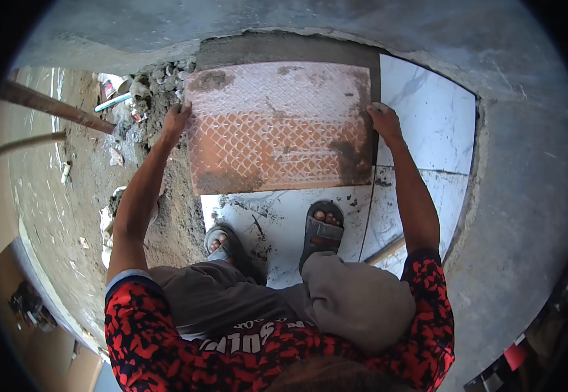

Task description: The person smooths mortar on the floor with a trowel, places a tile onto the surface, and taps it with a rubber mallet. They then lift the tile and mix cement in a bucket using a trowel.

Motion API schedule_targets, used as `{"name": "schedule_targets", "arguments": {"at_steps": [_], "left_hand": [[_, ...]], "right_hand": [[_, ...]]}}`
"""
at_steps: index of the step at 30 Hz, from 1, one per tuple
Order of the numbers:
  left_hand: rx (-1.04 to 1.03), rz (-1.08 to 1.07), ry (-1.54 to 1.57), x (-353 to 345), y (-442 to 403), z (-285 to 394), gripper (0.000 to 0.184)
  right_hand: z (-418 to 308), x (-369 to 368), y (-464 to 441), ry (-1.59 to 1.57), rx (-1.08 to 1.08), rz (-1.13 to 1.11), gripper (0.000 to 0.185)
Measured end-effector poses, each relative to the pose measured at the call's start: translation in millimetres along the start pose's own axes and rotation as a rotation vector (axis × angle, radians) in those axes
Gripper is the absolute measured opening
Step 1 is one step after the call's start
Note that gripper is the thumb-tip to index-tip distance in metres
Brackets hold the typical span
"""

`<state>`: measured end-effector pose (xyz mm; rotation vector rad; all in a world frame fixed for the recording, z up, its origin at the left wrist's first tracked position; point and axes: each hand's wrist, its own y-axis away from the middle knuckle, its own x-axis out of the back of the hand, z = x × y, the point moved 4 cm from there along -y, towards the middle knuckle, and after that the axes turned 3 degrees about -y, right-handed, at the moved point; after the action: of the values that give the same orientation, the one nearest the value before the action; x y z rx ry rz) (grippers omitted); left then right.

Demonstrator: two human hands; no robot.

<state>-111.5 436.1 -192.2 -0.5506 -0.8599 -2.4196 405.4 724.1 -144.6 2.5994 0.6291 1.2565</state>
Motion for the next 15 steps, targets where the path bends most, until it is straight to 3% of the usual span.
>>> {"name": "schedule_targets", "arguments": {"at_steps": [2, 4, 6, 7, 8, 10, 12, 14, 15], "left_hand": [[0.019, -0.05, 0.044, 1, 10, 12, 0.038], [0.001, -0.065, 0.032, 1, -2, -15, 0.031], [-0.025, -0.128, 0.07, 1, 13, 2, 0.026], [-0.024, -0.122, 0.023, 3, 10, -6, 0.024], [-0.152, -0.164, -0.027, 9, -3, -25, 0.022], [0.006, -0.207, 0.034, 10, 4, -26, 0.025], [0.1, -0.152, 0.107, 12, 17, -28, 0.032], [0.15, -0.275, 0.008, 31, -7, -75, 0.046], [0.159, -0.23, 0.026, 29, 15, -57, 0.038]], "right_hand": [[-11, 8, 9, -0.031, 0.051, -0.065, 0.048], [-28, 24, 33, -0.297, 0.018, -0.112, 0.043], [-45, 56, 62, -0.1, 0.222, -0.016, 0.035], [-47, 75, 82, -0.083, 0.165, 0.015, 0.035], [-47, 89, 108, -0.085, 0.009, -0.009, 0.03], [-18, 116, 161, -0.082, -0.19, 0.007, 0.025], [14, 140, 221, -0.018, 0.005, 0.315, 0.019], [60, 150, 281, -0.016, -0.109, 0.415, 0.018], [83, 148, 309, -0.074, -0.194, 0.456, 0.018]]}}
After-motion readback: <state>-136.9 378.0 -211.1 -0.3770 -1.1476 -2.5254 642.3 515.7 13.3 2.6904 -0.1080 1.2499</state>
